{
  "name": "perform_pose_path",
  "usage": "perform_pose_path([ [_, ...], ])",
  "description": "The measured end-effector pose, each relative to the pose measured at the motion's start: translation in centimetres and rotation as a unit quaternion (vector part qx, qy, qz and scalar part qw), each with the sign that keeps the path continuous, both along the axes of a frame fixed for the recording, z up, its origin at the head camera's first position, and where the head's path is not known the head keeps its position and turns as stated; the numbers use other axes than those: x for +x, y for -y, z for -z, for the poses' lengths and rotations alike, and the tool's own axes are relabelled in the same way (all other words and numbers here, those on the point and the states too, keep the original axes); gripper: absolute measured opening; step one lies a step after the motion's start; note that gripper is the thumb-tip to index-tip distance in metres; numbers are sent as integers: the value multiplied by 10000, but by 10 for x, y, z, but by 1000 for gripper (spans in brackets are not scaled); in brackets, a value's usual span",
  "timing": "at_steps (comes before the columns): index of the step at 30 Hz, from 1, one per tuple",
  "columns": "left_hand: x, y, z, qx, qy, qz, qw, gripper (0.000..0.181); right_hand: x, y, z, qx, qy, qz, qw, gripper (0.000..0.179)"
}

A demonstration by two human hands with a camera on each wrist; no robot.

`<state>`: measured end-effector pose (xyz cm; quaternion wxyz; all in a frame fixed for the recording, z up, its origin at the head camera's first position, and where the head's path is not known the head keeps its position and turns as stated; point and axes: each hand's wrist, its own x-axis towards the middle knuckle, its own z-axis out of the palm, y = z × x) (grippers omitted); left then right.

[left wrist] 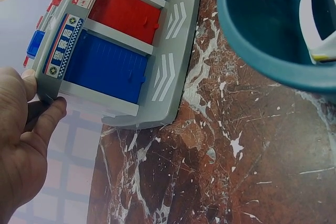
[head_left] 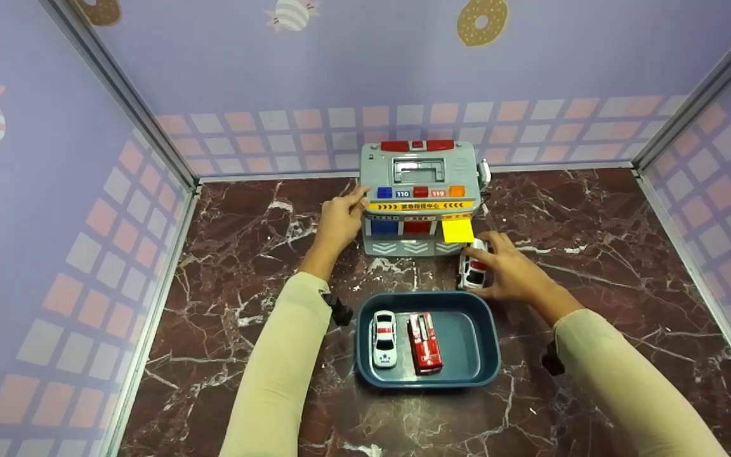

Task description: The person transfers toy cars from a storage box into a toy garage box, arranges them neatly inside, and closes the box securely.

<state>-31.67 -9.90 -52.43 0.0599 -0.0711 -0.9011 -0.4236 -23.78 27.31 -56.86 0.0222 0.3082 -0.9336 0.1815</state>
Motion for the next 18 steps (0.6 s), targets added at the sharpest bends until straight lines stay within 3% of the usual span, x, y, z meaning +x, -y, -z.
perform_pose_path([
  [18,0,0,1,-18,47,-36,10000,39,-8,18,10,68,-144,-265,9995,79],
])
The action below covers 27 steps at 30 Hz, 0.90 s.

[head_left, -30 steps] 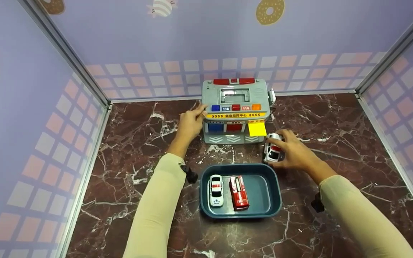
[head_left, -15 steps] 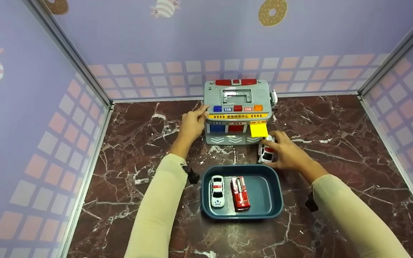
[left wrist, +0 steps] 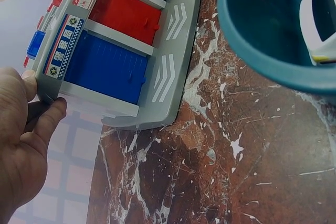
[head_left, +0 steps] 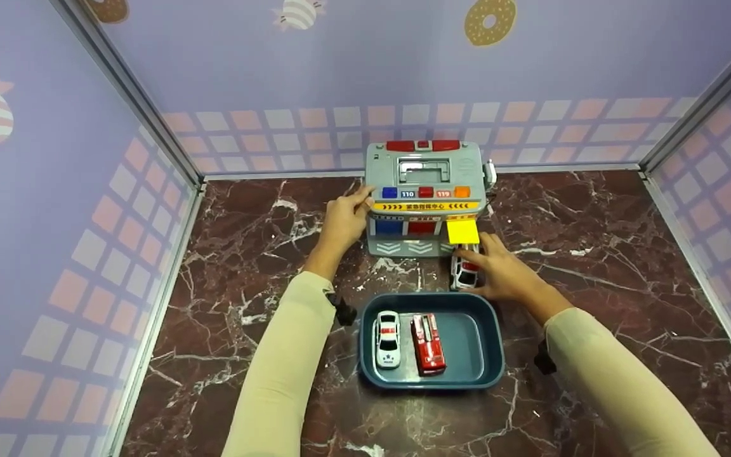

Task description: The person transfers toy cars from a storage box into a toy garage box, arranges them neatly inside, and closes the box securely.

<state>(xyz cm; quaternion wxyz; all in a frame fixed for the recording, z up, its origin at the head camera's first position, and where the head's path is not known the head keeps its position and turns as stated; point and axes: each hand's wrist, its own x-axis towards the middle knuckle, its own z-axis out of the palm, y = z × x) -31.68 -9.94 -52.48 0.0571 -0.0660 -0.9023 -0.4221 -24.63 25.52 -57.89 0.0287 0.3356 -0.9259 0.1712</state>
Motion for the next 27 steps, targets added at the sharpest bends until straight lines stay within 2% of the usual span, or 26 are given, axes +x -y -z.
perform_pose_path([
  [12,0,0,1,-35,-239,73,9997,38,-2,4,-1,14,-1,-17,10000,76],
  [18,-1,-1,1,16,-195,25,9998,37,0,5,-1,-73,105,34,9999,78],
  [27,1,-1,2,-49,-141,-42,9999,37,3,9,4,-125,-61,-74,9999,76],
])
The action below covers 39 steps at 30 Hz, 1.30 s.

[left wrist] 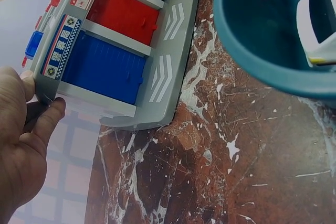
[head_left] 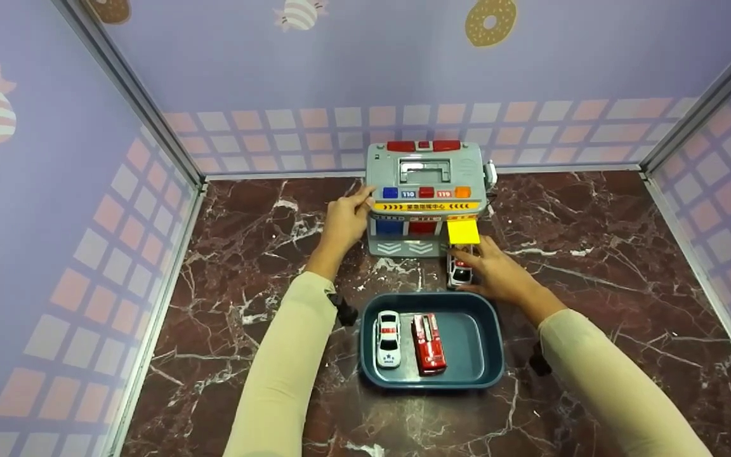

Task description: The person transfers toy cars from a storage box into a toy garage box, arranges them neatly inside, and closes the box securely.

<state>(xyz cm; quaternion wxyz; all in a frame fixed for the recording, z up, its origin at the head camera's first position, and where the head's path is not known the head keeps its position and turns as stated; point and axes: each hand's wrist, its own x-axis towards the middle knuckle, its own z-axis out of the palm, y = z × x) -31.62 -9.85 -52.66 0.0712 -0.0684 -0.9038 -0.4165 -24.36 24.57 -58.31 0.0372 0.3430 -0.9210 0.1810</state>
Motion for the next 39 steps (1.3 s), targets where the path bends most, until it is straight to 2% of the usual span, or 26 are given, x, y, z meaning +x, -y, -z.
perform_pose_path([
  [11,2,1,2,-30,-92,-12,10000,36,5,7,-1,134,198,11,9997,72],
  [19,2,1,2,64,-5,-14,10000,37,5,8,0,131,321,86,9994,74],
  [27,2,0,0,-15,-5,-39,10000,37,2,7,2,82,24,-39,10000,77],
  [39,2,0,0,-61,-37,-75,9999,36,1,6,4,27,107,-13,9999,80],
])
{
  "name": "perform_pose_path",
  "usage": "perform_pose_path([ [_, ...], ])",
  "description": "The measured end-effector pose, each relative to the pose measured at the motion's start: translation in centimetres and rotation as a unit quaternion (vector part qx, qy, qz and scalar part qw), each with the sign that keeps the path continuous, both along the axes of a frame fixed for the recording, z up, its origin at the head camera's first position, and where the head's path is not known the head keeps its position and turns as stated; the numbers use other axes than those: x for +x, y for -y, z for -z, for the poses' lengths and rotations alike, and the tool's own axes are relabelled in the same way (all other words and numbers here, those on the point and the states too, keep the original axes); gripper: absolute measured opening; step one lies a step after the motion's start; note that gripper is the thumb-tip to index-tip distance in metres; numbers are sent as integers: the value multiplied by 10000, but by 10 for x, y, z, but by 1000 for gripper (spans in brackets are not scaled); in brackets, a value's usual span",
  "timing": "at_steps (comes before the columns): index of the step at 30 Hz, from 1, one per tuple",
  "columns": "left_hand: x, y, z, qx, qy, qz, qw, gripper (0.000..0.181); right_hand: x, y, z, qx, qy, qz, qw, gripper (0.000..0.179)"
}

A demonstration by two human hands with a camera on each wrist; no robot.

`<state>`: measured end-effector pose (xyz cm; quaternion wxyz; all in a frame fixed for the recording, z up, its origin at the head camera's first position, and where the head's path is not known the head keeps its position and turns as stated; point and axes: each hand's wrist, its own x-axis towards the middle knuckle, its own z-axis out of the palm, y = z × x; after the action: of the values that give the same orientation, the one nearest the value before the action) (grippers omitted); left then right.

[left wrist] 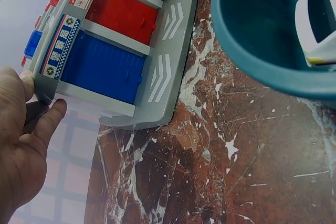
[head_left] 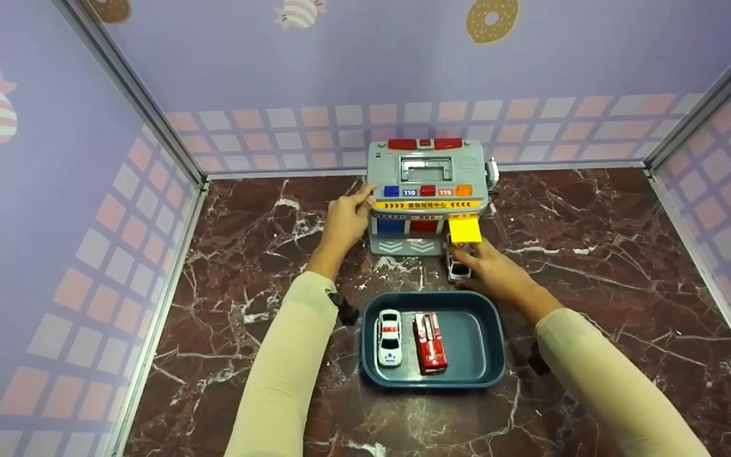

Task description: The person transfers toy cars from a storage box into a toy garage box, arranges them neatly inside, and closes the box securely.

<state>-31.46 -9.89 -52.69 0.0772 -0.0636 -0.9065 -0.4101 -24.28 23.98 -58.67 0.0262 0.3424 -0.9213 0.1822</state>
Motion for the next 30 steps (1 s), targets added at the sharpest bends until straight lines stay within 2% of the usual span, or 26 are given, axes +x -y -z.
perform_pose_path([
  [4,0,0,1,25,-13,21,10000,36,1,0,0,14,45,28,10000,80],
  [15,-1,0,-1,31,5,4,10000,36,2,-3,5,-56,-363,134,9992,78],
  [24,-1,-1,-1,23,56,-25,10000,36,7,-5,12,-26,-1225,81,9924,80],
  [30,0,-1,-1,-3,37,-30,10000,36,6,-6,16,-243,-1878,-70,9819,77],
])
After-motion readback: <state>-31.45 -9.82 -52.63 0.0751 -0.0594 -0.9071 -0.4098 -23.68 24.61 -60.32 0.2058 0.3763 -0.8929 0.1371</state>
